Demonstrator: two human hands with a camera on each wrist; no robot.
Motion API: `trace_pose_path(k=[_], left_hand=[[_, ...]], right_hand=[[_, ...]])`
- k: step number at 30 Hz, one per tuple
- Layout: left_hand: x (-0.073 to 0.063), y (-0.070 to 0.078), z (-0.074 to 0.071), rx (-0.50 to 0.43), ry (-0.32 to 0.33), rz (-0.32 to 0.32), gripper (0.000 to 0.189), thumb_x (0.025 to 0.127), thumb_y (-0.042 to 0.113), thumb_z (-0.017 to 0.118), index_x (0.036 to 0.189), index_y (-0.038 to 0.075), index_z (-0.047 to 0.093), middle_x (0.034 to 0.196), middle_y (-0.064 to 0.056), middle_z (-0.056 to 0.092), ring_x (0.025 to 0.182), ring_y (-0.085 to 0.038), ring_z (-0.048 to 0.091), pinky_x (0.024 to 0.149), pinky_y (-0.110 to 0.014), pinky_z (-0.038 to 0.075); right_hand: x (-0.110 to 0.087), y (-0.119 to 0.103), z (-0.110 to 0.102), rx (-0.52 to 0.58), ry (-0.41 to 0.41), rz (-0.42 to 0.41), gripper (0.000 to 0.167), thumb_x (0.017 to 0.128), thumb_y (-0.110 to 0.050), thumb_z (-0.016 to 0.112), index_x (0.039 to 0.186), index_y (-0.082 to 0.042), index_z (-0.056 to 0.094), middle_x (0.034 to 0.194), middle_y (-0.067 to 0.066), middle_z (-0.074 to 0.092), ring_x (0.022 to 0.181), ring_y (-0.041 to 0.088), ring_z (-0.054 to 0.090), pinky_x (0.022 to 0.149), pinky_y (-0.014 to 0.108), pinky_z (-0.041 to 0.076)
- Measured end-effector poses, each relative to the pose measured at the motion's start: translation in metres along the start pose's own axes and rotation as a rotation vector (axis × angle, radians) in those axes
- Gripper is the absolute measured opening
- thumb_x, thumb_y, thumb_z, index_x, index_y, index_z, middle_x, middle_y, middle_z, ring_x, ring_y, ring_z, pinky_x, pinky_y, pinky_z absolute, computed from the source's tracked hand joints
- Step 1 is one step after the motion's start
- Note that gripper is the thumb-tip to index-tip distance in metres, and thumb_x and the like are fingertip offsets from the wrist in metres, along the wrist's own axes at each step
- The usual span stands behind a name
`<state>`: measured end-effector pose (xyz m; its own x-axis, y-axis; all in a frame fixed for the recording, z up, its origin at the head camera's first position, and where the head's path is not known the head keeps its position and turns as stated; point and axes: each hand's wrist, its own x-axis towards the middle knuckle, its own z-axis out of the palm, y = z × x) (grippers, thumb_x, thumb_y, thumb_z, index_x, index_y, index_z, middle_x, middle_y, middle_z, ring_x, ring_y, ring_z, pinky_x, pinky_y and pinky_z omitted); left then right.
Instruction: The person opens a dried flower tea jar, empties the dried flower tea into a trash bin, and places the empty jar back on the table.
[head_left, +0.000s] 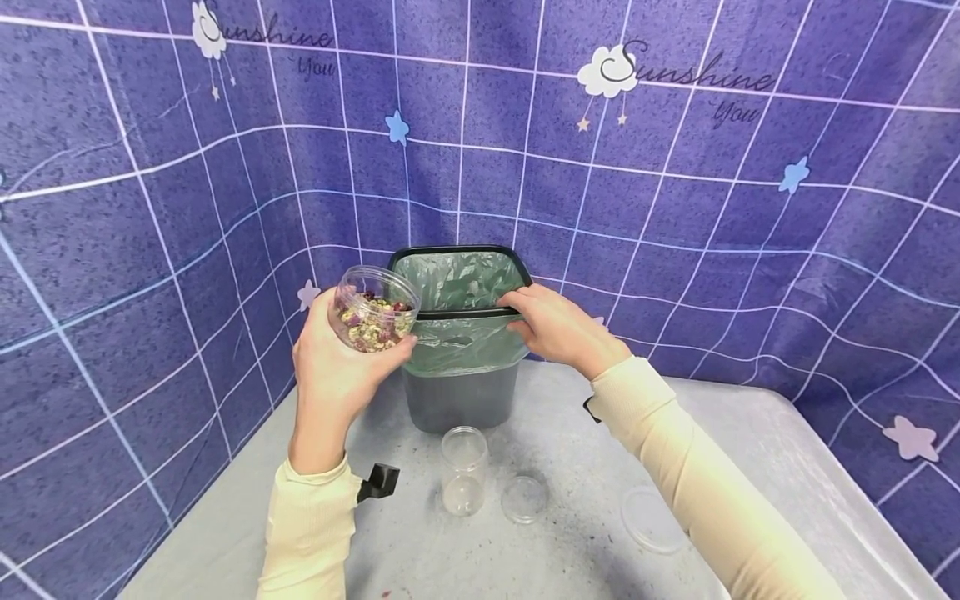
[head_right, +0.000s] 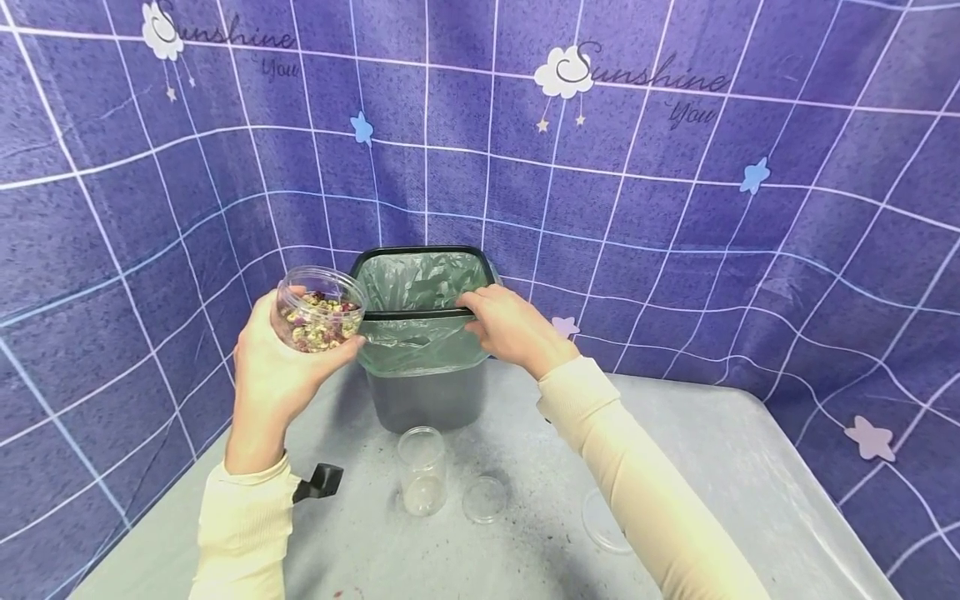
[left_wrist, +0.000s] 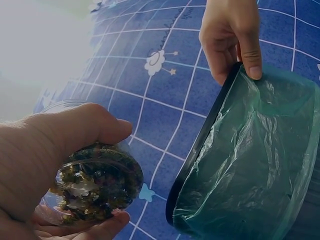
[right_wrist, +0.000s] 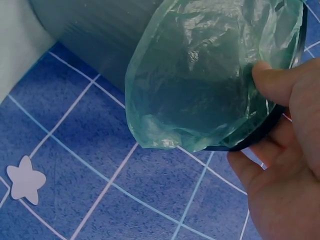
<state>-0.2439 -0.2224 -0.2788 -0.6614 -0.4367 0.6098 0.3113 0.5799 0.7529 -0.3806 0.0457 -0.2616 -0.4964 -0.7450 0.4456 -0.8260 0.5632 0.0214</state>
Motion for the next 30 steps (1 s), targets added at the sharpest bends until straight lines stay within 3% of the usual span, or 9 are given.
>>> trace_pose_path(k=[14,30], left_hand=[[-0.001,0.001,0.0,0.014,0.019,0.0,0.085,0.059,0.029,0.099,0.133,0.011,0.06,0.12,-0.007,0.07,0.114,-0.028,0.063,0.096,-0.047,0.048],[-0.001,0.009,-0.005,0.033,0.048,0.006,0.083,0.06,0.03,0.099,0.132,0.011,0.061,0.124,-0.007,0.068,0.118,-0.029,0.061,0.1,-0.048,0.046]], right_hand=[[0.004,-0.004,0.006,-0.05,0.006,0.085,0.007,0.096,-0.008,0.07,0.1,-0.007,0.065,0.088,0.006,0.065,0.094,0.029,0.063,0.085,0.043,0.051],[0.003,-0.005,0.012,-0.099,0.05,0.064,0.02,0.092,-0.002,0.072,0.087,-0.01,0.055,0.079,0.001,0.059,0.089,0.028,0.058,0.084,0.039,0.047]])
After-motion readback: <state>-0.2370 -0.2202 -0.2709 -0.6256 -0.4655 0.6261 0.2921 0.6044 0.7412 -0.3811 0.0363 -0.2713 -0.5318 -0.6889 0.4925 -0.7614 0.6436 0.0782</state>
